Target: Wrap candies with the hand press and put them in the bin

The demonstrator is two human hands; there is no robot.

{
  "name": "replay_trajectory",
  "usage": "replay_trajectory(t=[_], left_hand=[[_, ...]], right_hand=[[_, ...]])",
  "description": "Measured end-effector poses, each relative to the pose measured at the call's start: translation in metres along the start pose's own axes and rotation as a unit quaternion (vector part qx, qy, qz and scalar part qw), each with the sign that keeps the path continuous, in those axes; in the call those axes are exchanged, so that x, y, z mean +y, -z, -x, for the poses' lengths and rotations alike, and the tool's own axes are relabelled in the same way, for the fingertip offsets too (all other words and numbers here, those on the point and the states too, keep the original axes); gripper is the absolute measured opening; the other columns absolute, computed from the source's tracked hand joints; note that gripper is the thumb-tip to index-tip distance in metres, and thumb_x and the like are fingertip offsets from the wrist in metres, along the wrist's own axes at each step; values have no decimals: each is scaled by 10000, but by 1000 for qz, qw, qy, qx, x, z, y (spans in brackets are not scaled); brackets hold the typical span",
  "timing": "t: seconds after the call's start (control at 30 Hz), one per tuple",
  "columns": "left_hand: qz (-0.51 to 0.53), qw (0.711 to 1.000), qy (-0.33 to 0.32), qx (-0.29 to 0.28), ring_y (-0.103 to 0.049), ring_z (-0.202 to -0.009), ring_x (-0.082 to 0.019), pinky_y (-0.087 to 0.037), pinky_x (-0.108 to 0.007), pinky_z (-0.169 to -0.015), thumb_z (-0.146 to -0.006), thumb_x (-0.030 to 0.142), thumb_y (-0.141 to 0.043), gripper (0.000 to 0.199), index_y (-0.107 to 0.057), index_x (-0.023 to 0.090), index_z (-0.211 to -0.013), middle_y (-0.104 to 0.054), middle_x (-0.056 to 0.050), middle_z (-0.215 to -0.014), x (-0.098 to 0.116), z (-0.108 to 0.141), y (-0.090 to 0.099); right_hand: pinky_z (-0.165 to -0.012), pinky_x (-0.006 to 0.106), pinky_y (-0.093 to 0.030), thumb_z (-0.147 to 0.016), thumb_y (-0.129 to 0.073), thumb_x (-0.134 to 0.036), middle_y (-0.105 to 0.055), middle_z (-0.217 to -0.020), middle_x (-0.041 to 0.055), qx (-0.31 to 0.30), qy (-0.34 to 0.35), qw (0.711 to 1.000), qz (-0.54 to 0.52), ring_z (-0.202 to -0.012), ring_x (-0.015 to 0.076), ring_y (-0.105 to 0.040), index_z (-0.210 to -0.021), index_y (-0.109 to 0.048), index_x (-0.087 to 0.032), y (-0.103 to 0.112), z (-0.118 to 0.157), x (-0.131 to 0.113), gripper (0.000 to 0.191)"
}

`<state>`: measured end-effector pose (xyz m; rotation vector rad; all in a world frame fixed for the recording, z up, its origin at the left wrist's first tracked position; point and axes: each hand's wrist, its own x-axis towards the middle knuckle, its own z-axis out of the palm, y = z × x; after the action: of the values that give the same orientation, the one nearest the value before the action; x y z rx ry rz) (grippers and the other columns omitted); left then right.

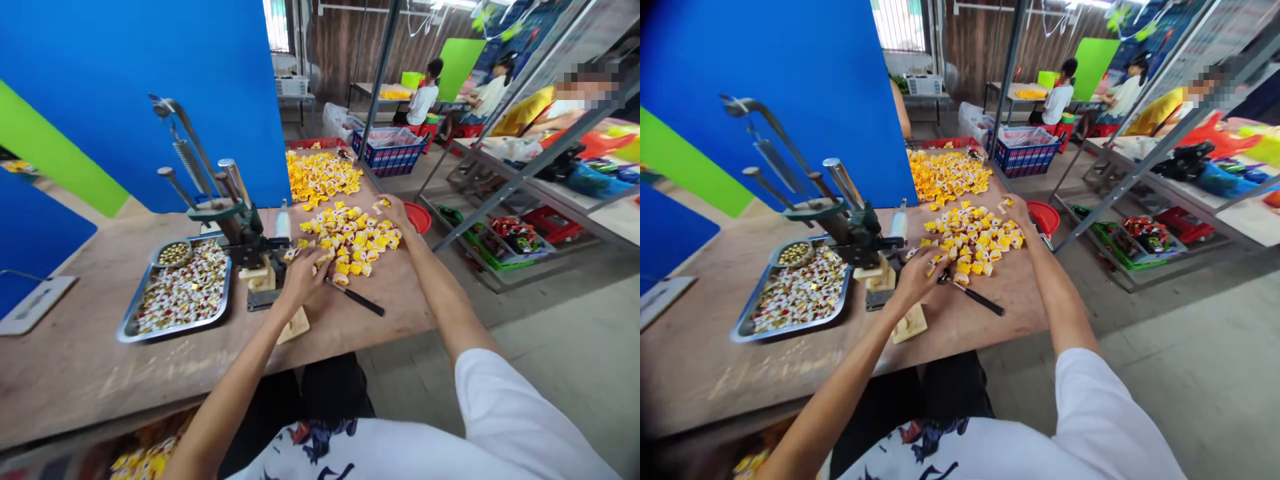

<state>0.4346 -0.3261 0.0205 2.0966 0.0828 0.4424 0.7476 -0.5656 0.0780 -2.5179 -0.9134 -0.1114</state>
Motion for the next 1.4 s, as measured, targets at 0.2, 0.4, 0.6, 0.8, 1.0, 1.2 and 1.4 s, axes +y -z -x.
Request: replay_trajectory(t=[0.2, 0.4, 0.6, 0.8, 1.0, 1.2, 1.4], left_hand=[[281, 896, 297, 171, -803, -910, -274, -648, -391, -804, -893, 682, -825, 566, -731, 192, -1160, -825, -128, -1071, 2, 156, 58], [487, 817, 289, 108, -826, -1106, -314, -647, -485, -1058, -821, 672, -918, 755, -661, 189, -1341, -805, -169, -1303, 9, 177, 52], [462, 828, 277, 157, -825, -1091, -274, -667, -422, -1008, -788, 484, -996, 704, -647, 197, -1328, -832, -132, -1200, -24, 198, 67], [404, 853, 221, 247, -817, -1047, -226, -672, -358, -953, -831, 409, -970, 612, -635, 227, -1310, -802, -101, -1181, -58, 214, 61], [356, 886, 174, 241, -813, -1046, -227, -697, -376, -938, -788, 396, -992, 579, -666, 216, -1231, -716, -105, -1276, -74, 215, 59], [238, 917, 145, 286, -814, -1097, -242, -691, -413, -1010, -844, 412, -943, 551, -692, 199, -1286, -776, -119, -1245, -74, 189, 67], [39, 913, 106, 393, -779, -1134, -257, -681, -417, -984, -971, 324, -805, 381, -722, 177, -1312, -761, -138, -1258, -57, 149, 35]], right_hand=[[-1100, 375, -620, -1074, -672, -554, -686, -1548, 110, -93, 33, 969, -227, -1339, 258, -695, -1544, -626, -272, -15, 78, -95, 550], [-1228, 467, -578, -947, -867, -500, -732, -1415, 41, -283, 53, 799, -528, -1368, 275, -700, -1330, -733, -349, -94, 200, -234, 433], [-1326, 503, -484, -995, -825, -493, -667, -1590, 59, -293, 101, 805, -506, -1511, 280, -624, -1570, -608, -364, -140, 204, -253, 628], [-1378, 621, -370, -868, -940, -557, -584, -1685, 75, -251, 158, 913, -280, -1577, 381, -537, -1648, -576, -370, -126, 204, -204, 881], [-1381, 560, -404, -935, -889, -522, -498, -1757, 75, -287, 93, 881, -364, -1620, 317, -507, -1712, -471, -363, -153, 241, -205, 897], [-1399, 549, -386, -907, -919, -507, -449, -1787, 79, -283, 34, 855, -433, -1641, 297, -480, -1726, -430, -372, -171, 244, -209, 963], [-1127, 494, -638, -963, -810, -622, -777, -1331, 106, -142, -53, 881, -448, -1228, 260, -754, -1396, -711, -275, -164, 194, -194, 564]])
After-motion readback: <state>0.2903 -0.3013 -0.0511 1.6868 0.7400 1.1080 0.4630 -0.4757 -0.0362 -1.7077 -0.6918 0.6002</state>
